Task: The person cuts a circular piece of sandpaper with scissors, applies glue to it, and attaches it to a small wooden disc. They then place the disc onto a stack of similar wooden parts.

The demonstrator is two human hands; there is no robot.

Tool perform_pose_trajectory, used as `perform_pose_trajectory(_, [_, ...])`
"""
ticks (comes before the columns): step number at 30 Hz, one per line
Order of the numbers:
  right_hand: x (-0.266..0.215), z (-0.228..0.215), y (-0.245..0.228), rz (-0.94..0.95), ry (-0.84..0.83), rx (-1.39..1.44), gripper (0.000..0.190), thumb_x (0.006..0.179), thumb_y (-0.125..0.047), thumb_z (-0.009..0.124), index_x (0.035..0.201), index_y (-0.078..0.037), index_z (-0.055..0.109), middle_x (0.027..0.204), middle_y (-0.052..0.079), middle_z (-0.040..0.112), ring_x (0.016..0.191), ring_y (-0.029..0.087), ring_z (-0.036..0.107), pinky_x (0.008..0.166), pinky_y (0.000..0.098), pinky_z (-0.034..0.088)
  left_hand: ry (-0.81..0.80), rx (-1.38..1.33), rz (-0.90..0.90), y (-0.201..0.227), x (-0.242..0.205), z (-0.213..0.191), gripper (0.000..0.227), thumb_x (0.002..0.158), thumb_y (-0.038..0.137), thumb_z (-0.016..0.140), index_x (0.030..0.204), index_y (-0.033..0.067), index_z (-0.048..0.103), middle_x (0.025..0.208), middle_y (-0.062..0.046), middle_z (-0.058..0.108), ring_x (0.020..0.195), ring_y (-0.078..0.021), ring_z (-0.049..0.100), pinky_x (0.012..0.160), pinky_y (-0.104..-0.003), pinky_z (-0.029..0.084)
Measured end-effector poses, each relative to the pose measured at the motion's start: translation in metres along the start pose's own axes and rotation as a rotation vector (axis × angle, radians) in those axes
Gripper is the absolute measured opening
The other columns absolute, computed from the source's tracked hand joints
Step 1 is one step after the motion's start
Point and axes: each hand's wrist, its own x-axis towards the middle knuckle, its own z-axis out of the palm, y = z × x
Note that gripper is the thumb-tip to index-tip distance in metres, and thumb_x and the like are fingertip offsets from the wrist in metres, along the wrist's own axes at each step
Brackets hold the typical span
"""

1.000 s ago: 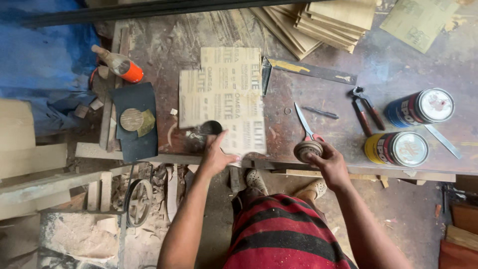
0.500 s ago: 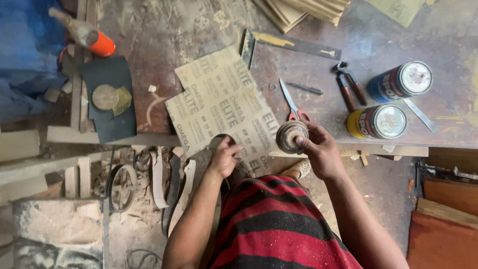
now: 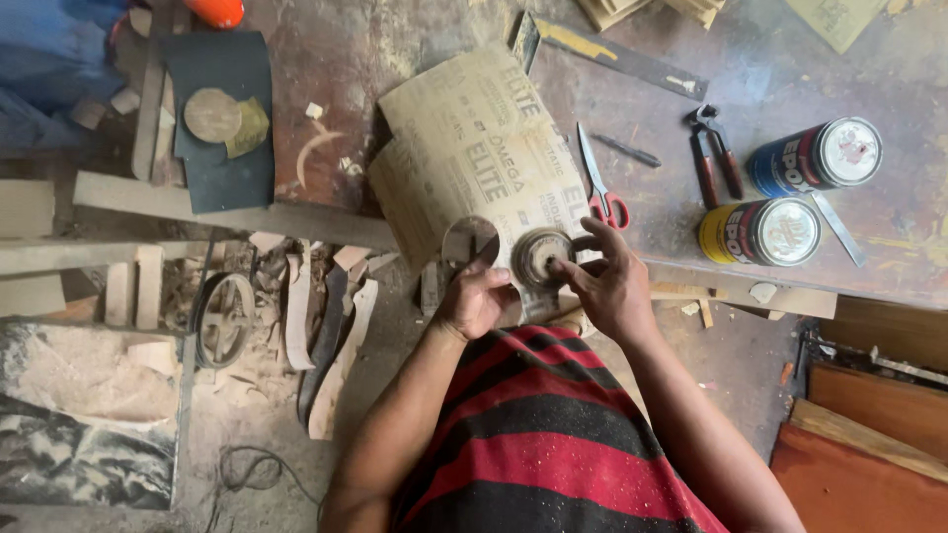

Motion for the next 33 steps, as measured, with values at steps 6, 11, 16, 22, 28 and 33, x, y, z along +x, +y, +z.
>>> perform_pose_trajectory(6, [-0.008, 0.011, 0.008, -0.019, -0.017, -0.121, 0.062, 0.084, -0.018, 0.084, 0.138, -0.001, 0.058, 0.094, 0.017, 0.077, 0.071, 0.017, 0.076, 0.063, 0.0302, 0.057, 0.037, 0.133, -0.028, -0.01, 0.003, -0.005, 0.05, 0.099, 0.002, 0.064, 0.145, -0.0126, 0.049, 0.138, -0.02, 0.063, 0.129, -0.0297, 0.061, 0.116, -0.045, 0.048])
perform_pose_trajectory(11, [0.019, -0.026, 0.059, -0.136, 0.149, -0.088, 0.034, 0.097, -0.016, 0.074, 0.127, 0.0, 0.067, 0.104, 0.016, 0.079, 0.075, 0.021, 0.076, 0.065, 0.0304, 0.06, 0.08, 0.234, 0.174, -0.01, 0.005, -0.007, 0.062, 0.087, 0.0, 0.074, 0.144, -0.0016, 0.051, 0.13, -0.012, 0.064, 0.121, -0.0253, 0.062, 0.109, -0.042, 0.051])
perform_pose_trajectory(16, [0.085, -0.023, 0.138, -0.197, 0.202, -0.403, 0.046, 0.1, -0.024, 0.073, 0.136, 0.002, 0.06, 0.11, 0.025, 0.073, 0.09, 0.035, 0.074, 0.075, 0.0421, 0.06, 0.138, 0.287, 0.2, -0.004, 0.006, -0.005, 0.068, 0.081, -0.003, 0.076, 0.144, 0.0016, 0.05, 0.129, -0.008, 0.062, 0.122, -0.0213, 0.06, 0.107, -0.038, 0.05])
perform_pose_trajectory(22, [0.107, 0.008, 0.163, -0.053, 0.122, -0.622, 0.065, 0.094, -0.035, 0.07, 0.148, -0.005, 0.051, 0.11, 0.032, 0.068, 0.093, 0.047, 0.069, 0.08, 0.0527, 0.056, 0.254, 0.422, 0.198, -0.012, -0.002, -0.009, 0.067, 0.082, -0.002, 0.075, 0.144, -0.0032, 0.051, 0.129, -0.01, 0.064, 0.119, -0.0207, 0.061, 0.106, -0.036, 0.051])
perform_pose_trajectory(28, [0.116, -0.007, 0.135, 0.141, -0.012, -0.738, 0.066, 0.092, -0.027, 0.071, 0.152, -0.011, 0.049, 0.104, 0.03, 0.071, 0.093, 0.045, 0.07, 0.081, 0.0513, 0.055, 0.258, 0.403, 0.172, -0.008, -0.006, -0.013, 0.062, 0.086, -0.003, 0.074, 0.143, -0.0036, 0.051, 0.128, -0.011, 0.064, 0.116, -0.0211, 0.062, 0.105, -0.037, 0.051])
perform_pose_trajectory(33, [0.096, -0.036, 0.136, 0.394, -0.132, -0.339, 0.085, 0.08, -0.006, 0.076, 0.156, -0.005, 0.04, 0.103, 0.025, 0.077, 0.091, 0.026, 0.076, 0.082, 0.0345, 0.057, 0.183, 0.114, 0.106, -0.004, -0.007, -0.011, 0.049, 0.097, 0.009, 0.064, 0.143, -0.0016, 0.052, 0.13, -0.012, 0.065, 0.12, -0.0227, 0.063, 0.107, -0.04, 0.051])
